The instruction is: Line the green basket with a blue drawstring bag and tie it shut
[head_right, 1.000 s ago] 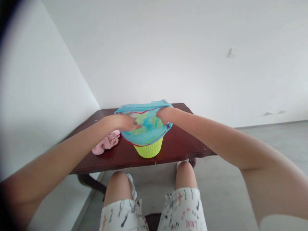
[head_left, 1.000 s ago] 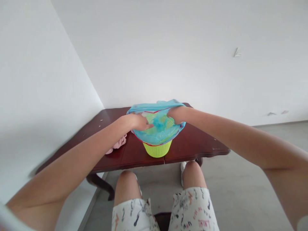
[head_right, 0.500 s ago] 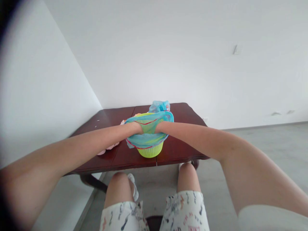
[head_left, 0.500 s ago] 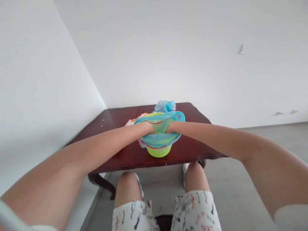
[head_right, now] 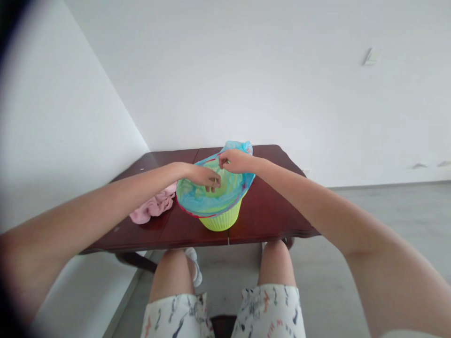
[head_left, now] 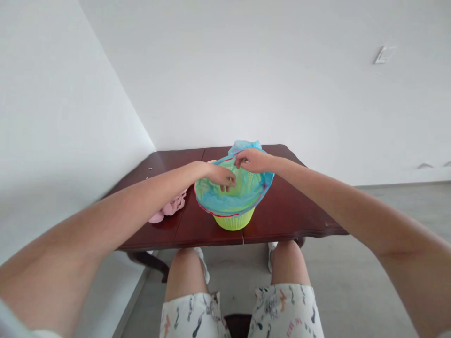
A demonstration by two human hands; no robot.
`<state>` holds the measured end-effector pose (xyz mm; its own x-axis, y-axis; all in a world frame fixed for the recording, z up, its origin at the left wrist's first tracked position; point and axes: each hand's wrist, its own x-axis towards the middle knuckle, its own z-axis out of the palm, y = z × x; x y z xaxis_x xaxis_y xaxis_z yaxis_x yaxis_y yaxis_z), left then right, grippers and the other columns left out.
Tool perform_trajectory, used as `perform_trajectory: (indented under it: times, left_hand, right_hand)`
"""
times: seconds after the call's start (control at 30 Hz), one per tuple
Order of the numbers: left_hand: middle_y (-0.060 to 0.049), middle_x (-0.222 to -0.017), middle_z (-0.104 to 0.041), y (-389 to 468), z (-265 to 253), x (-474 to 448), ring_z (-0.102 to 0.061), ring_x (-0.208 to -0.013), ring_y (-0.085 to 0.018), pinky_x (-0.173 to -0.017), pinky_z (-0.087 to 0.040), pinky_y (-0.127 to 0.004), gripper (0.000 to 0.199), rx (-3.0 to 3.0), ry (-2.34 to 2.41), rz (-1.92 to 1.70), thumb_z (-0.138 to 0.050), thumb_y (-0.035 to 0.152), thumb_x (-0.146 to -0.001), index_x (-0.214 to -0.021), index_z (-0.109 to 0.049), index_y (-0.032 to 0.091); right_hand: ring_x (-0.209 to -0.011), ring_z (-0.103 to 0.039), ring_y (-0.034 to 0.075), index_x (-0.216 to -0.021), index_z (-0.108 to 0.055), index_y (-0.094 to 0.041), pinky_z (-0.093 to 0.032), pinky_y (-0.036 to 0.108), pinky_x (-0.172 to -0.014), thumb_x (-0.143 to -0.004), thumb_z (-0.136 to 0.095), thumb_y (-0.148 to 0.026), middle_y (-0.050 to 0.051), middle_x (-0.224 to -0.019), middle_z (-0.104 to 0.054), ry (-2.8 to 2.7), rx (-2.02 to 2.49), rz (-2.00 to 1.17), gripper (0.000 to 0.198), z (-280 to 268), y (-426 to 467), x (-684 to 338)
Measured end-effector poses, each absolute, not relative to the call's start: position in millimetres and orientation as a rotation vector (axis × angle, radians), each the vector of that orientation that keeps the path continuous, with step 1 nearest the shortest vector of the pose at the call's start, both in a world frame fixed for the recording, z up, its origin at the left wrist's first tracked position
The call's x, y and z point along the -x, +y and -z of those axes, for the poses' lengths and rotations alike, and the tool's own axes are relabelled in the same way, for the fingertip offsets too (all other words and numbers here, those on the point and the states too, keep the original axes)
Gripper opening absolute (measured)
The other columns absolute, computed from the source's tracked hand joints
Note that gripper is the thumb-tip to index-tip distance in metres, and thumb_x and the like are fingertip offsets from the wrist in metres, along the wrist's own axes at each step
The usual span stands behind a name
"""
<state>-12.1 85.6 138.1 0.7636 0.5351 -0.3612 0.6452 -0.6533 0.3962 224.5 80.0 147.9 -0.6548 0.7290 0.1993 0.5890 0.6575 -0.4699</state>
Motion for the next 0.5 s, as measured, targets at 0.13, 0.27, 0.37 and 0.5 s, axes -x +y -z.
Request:
perform_trajectory:
  times: [0.13, 0.27, 0.37, 0.5]
  left_hand:
    - [-0.009, -0.127, -0.087, 107.0, -157.4, 30.9, -0.082, -0.114, -0.027, -0.099, -0.062, -0.037, 0.038, -2.669, 0.854, -0.130, -0.061, 0.052, -0.110, -0.125, -0.082, 0.024]
    - [-0.012, -0.139, -0.082, 115.1, -147.3, 45.0, -0.078, -0.128, -0.031, -0.114, -0.059, -0.043, 0.036, -2.794, 0.843, -0.408, -0.065, 0.045, -0.108, -0.132, -0.079, 0.023]
    - [-0.013, -0.145, -0.080, 114.7, -132.6, 47.5, -0.077, -0.134, -0.033, -0.118, -0.058, -0.046, 0.039, -2.835, 0.891, -0.416, -0.071, 0.039, -0.103, -0.138, -0.077, 0.023]
    - [-0.012, -0.137, -0.084, 110.5, -123.7, 48.0, -0.079, -0.128, -0.033, -0.117, -0.059, -0.047, 0.032, -2.833, 0.972, -0.558, -0.063, 0.037, -0.107, -0.131, -0.080, 0.023]
  right_hand:
    - [-0.106, -0.081, 0.023, -0.091, -0.086, -0.022, -0.061, 0.036, -0.109, -0.085, -0.068, -0.003, 0.004, -0.104, -0.089, -2.127, 0.999, -0.752, 0.027, -128.5, 92.9, -236.7]
    - [-0.104, -0.078, 0.020, -0.082, -0.082, -0.022, -0.060, 0.036, -0.114, -0.090, -0.071, -0.008, 0.003, -0.102, -0.087, -1.617, 1.200, -1.000, 0.020, -114.0, 101.9, -230.8]
    - [-0.092, -0.075, 0.021, -0.083, -0.080, -0.020, -0.066, 0.041, -0.104, -0.095, -0.073, -0.011, 0.006, -0.097, -0.082, -1.527, 1.286, -1.053, 0.016, -111.7, 104.3, -230.3]
    - [-0.076, -0.071, 0.025, -0.090, -0.078, -0.018, -0.071, 0.048, -0.079, -0.097, -0.080, -0.018, 0.008, -0.087, -0.077, -1.482, 1.350, -1.234, 0.008, -118.2, 93.9, -231.5]
